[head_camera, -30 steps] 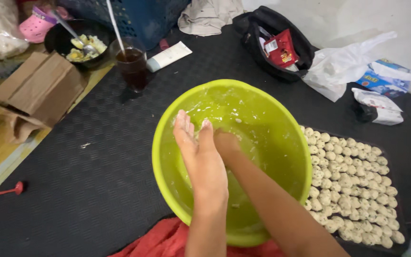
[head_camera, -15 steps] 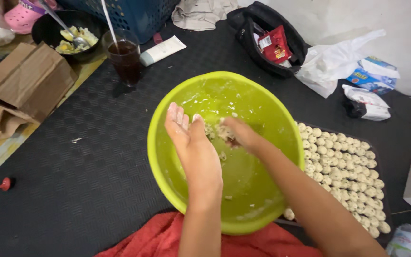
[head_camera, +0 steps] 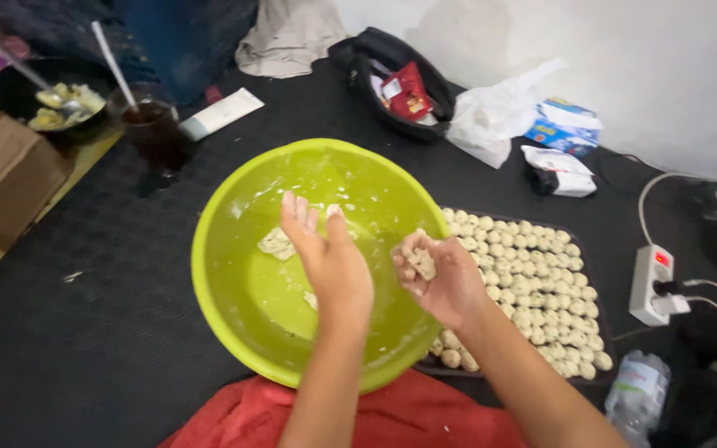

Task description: The person takes small portions of dough from a green bowl and rolls them into balls by hand, placing the finished balls onto a black tray.

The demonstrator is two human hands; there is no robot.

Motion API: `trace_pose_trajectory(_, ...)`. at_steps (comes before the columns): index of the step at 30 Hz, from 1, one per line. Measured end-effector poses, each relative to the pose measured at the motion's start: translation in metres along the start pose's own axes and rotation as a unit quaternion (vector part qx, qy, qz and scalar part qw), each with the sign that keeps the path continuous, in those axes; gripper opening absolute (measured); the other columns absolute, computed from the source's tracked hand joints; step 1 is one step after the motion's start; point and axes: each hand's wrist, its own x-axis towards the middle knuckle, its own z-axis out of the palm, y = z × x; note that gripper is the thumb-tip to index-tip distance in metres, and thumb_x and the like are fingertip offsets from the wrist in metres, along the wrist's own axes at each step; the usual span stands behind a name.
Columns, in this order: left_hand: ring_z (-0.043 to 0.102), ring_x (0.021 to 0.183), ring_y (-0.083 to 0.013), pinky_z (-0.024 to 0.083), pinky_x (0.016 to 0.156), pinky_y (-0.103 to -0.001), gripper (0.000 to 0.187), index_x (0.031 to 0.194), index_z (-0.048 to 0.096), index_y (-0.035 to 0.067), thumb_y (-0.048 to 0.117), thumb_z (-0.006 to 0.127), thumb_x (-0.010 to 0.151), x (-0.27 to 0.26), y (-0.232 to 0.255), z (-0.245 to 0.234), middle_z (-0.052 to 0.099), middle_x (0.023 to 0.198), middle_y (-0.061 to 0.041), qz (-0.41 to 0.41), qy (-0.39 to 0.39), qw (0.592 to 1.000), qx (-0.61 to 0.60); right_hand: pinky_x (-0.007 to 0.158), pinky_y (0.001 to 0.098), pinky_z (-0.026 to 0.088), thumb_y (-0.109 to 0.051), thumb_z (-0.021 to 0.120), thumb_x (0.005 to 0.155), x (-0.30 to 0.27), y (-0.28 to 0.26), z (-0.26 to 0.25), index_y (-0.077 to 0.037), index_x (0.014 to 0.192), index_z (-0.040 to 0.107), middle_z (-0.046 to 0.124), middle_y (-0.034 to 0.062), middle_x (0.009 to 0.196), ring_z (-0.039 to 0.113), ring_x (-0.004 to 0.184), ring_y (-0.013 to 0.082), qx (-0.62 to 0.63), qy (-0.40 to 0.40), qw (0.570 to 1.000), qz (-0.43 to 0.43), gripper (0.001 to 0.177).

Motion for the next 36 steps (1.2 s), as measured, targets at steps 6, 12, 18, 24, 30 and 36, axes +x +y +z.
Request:
trace_pose_trajectory(6,0.033,0.151,-0.0327,0.028,0.121,-0.042,0.066,0.16,0.014,-0.002,0.02,0.044,0.106,-0.054,-0.023,0.047,0.023,0.167,-0.023,0.013,-0.1,0.993,0.06,0.056,0.0289,0.038,-0.045,0.034,0.13,-0.026,0.003,-0.046,-0.01,0.091,0.056,0.054,0.0025,0.079,0.047,0.064,0.0146,0.192,-0.312,0.926,-0.093,0.058)
trace_pose_trajectory(12,0.024,0.159,-0.0398,0.017,0.128,-0.048,0.073,0.163,0.021,-0.003,0.047,0.029,0.11,-0.072,-0.029,0.054,0.023,0.171,-0.025,0.112,-0.214,0.965,0.1,0.097,0.0315,0.042,-0.058,0.03,0.106,-0.068,0.007,-0.016,-0.01,0.135,0.051,0.054,0.0053,0.133,0.052,0.119,0.017,-0.092,0.048,0.982,-0.159,0.06)
trace_pose_trajectory(18,0.015,0.167,-0.0424,0.014,0.136,-0.05,0.093,0.166,0.012,-0.003,0.069,0.025,0.108,-0.117,0.01,0.055,0.015,0.175,-0.028,0.225,-0.391,0.889,0.08,0.126,0.0396,0.023,-0.065,0.02,0.102,-0.092,-0.036,0.031,-0.014,0.166,0.015,0.017,0.0045,0.175,0.021,0.159,0.0193,0.006,-0.101,0.951,-0.292,0.083)
trace_pose_trajectory(24,0.006,0.166,-0.0478,0.005,0.135,-0.055,0.082,0.165,0.011,-0.005,0.057,0.016,0.112,-0.087,0.013,0.047,0.009,0.175,-0.029,0.269,-0.226,0.908,0.227,0.124,0.0396,0.023,-0.062,0.018,0.1,-0.096,0.005,0.045,-0.014,0.164,0.019,0.02,0.0028,0.173,0.025,0.156,0.0206,-0.021,-0.023,0.981,-0.192,0.08)
trace_pose_trajectory(30,0.005,0.163,-0.0437,0.002,0.136,-0.051,0.072,0.164,0.01,-0.004,0.05,0.01,0.116,-0.143,-0.016,0.058,0.008,0.175,-0.027,0.254,-0.349,0.891,0.141,0.125,0.0433,0.021,-0.057,0.021,0.104,-0.08,-0.002,0.009,-0.013,0.165,0.019,0.021,0.007,0.173,0.024,0.155,0.0267,-0.005,-0.006,0.958,-0.287,0.076)
trace_pose_trajectory(36,0.004,0.165,-0.0452,0.0,0.132,-0.053,0.077,0.164,0.005,-0.008,0.049,0.01,0.112,-0.09,-0.018,0.036,0.007,0.175,-0.028,0.213,-0.325,0.899,0.202,0.124,0.0474,0.019,-0.052,0.024,0.107,-0.098,0.026,0.012,-0.013,0.166,0.018,0.02,0.0111,0.172,0.023,0.154,0.0322,0.046,-0.025,0.976,-0.211,0.071)
